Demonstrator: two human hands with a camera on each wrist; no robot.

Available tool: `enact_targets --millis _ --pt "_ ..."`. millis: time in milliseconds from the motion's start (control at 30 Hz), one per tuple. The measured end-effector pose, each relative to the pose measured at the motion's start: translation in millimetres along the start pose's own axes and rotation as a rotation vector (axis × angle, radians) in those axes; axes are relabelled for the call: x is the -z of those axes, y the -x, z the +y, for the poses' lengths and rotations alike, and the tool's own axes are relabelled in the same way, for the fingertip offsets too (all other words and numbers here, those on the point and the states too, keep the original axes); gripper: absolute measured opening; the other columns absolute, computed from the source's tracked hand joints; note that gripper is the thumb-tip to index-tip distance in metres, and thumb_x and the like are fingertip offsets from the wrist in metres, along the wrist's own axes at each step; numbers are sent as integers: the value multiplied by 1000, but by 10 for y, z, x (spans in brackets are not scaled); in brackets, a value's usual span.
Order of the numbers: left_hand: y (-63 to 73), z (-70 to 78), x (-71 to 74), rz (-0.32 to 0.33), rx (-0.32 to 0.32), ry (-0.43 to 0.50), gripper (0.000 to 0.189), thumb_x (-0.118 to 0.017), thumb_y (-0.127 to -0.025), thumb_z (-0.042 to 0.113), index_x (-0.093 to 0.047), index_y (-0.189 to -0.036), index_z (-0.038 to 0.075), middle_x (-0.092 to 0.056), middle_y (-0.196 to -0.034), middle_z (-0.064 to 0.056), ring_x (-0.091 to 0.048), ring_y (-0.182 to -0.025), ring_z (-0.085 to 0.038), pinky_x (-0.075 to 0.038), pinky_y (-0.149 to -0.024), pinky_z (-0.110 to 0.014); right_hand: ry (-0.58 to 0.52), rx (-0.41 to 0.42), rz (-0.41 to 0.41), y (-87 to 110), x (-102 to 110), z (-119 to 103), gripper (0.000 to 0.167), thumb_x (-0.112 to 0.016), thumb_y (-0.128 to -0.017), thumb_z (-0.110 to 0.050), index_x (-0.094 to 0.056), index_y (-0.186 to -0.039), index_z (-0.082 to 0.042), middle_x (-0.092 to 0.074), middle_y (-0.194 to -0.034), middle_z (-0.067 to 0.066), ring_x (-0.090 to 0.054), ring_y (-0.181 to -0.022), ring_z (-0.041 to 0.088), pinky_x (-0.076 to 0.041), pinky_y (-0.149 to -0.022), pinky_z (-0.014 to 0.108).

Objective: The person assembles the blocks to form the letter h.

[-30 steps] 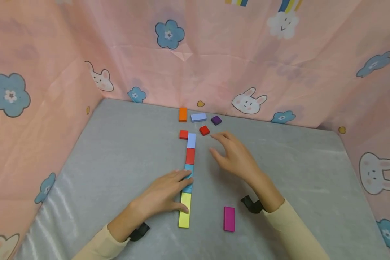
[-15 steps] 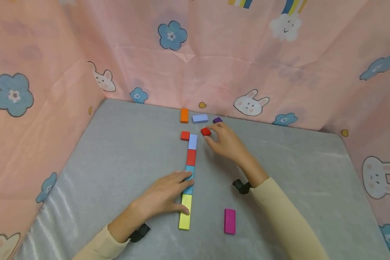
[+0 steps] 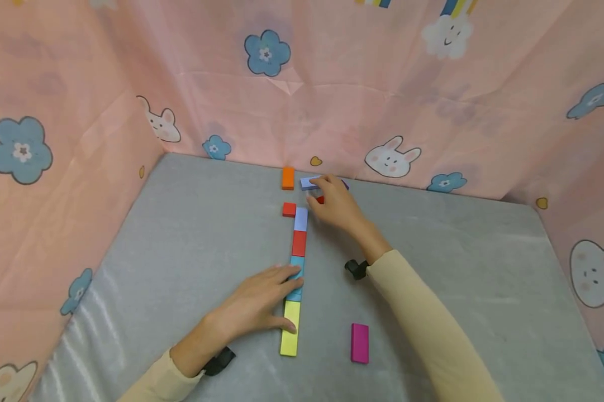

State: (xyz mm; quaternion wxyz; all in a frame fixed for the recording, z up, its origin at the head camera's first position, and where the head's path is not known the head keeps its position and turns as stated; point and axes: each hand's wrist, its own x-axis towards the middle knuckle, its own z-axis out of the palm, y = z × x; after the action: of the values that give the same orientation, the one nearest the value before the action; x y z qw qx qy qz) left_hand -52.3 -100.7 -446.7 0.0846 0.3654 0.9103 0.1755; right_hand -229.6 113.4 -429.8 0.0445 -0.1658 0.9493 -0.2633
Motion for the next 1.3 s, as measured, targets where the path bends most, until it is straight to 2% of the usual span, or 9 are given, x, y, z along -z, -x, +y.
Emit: enact_targets --millis 333,633,767,933,1100,1300 --pt "9 -8 -1 -4 6 6 88 -90 -77 55 -62 -146 8 -55 -158 -9 -52 -150 -26 -41 -129 -40 19 -58 0 -111 -81 15 51 -61 -105 -27 -57 -151 -5 -50 -157 20 -49 -143 39 -44 -126 53" --pt "93 -52 24 -27 45 1 88 -90 -78 55 -62 -147 9 -54 -160 -8 -51 -151 -25 -41 -129 -40 39 -42 -32 -304 -265 -59 53 -57 -105 -30 -55 -152 -6 -46 -162 20 -45 -149 40 -40 -129 56" --pt "45 -45 17 -44 33 2 88 -87 -79 58 -61 -148 10 -52 -161 -8 -49 -152 -24 -39 -131 -39 73 -84 -35 -337 -244 -46 56 -57 -104 -29 -52 -156 -9 -47 -162 19 -45 -148 40 -41 -127 57" --pt "-27 -21 1 -57 38 6 89 -87 -80 58 -60 -150 10 -51 -163 -7 -47 -154 -24 -37 -132 -38 117 -121 -87 -334 -143 -11 55 -55 -106 -32 -52 -156 -11 -44 -161 20 -42 -145 42 -43 -124 61" --pt "-26 -25 -4 -59 46 13 89 -88 -79 58 -60 -149 10 -51 -163 -7 -47 -154 -24 -37 -132 -39 94 -121 -98 -323 -97 -28 48 -58 -105 -31 -61 -147 -9 -45 -158 23 -44 -143 41 -45 -123 59" --pt "-11 -17 -18 -43 33 24 90 -89 -78 57 -60 -149 9 -52 -162 -8 -48 -153 -25 -40 -130 -40 47 -135 -37 -287 -97 -19 34 -67 -100 -23 -73 -127 -4 -60 -137 23 -53 -127 37 -54 -112 52"
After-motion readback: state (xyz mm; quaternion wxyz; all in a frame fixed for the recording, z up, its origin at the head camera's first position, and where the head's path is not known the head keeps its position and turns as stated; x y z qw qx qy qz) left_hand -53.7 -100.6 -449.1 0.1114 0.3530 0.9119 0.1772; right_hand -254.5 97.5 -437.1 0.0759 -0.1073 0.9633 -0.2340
